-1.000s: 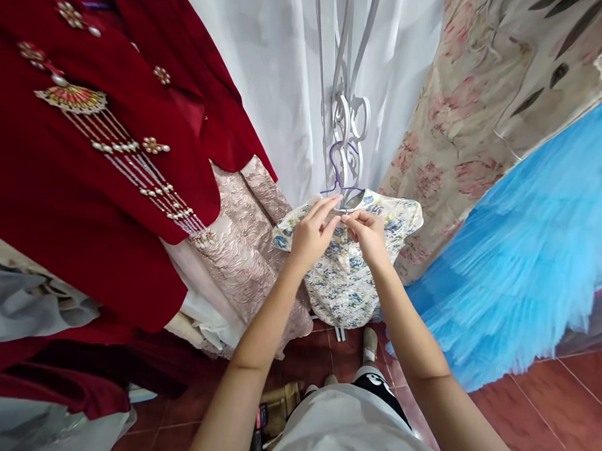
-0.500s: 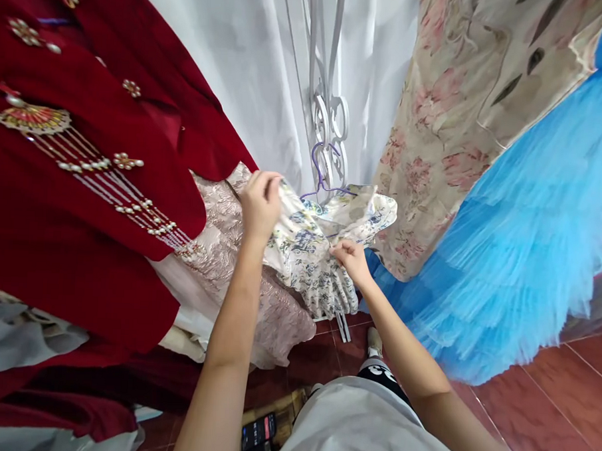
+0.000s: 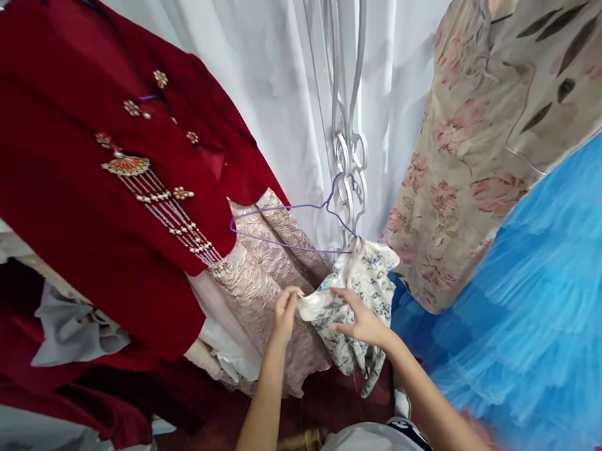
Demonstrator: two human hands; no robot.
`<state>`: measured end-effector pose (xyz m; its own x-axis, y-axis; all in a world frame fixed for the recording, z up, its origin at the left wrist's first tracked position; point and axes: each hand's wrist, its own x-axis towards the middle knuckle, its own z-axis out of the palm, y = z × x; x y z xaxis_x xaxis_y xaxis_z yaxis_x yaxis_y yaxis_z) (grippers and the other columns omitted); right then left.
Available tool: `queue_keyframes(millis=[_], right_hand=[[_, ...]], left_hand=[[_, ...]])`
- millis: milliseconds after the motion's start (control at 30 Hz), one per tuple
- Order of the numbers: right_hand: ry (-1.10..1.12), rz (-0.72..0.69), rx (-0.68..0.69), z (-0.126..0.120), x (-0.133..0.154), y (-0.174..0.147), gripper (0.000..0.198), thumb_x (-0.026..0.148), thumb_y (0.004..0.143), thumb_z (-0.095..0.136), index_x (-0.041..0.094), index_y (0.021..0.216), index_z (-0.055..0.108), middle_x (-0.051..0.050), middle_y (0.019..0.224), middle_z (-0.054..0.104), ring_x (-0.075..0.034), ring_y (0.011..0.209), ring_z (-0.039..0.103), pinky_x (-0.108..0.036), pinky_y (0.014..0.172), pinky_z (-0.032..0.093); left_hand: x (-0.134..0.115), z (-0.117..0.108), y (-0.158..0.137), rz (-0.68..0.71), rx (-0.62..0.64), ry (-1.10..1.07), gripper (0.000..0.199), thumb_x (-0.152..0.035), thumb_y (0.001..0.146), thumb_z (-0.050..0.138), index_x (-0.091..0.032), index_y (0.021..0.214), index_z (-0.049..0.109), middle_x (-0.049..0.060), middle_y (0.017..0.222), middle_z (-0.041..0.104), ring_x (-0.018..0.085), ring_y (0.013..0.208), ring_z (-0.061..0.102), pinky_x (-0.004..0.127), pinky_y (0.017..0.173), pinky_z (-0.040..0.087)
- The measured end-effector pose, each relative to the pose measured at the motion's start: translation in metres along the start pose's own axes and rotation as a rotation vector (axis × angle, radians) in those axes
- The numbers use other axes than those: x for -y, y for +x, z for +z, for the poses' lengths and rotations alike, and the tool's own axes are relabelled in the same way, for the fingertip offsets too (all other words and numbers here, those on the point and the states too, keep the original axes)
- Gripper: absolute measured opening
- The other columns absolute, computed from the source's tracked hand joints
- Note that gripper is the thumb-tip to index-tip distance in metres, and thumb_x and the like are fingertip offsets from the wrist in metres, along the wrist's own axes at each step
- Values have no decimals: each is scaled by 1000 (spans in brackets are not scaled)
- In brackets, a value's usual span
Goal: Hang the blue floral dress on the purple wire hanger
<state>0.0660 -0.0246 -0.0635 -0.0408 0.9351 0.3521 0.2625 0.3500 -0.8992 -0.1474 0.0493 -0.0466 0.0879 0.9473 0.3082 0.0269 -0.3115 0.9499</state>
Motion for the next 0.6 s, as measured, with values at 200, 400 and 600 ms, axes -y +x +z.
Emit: queue_keyframes(millis=[200,400,600], right_hand=[[139,203,139,1,7,-24,36,48,86,67,19,66,59,2,61,53,-15,60,43,-28,59,41],[174,308,7,-75,18,-65,42,55,92,60,16,76,66,-3,70,60,-17,63,48,-27,58,41],[-79,-23,-258,-175,29,-61,47,54,91,62,19,60,61,-5,69,57,-20,64,50,-32,61,41]], left_hand=[[-22,62,-30,38,481,33,30,-48,94,58,-22,90,73,8,92,66,26,99,58,35,97,45],[23,84,-67,-365,824,-143,40,-55,86,67,-21,106,75,8,98,72,28,101,64,38,97,50],[48,70,-89,-503,571,23,31,-43,61,88,-20,78,76,6,83,72,30,95,64,36,86,53]])
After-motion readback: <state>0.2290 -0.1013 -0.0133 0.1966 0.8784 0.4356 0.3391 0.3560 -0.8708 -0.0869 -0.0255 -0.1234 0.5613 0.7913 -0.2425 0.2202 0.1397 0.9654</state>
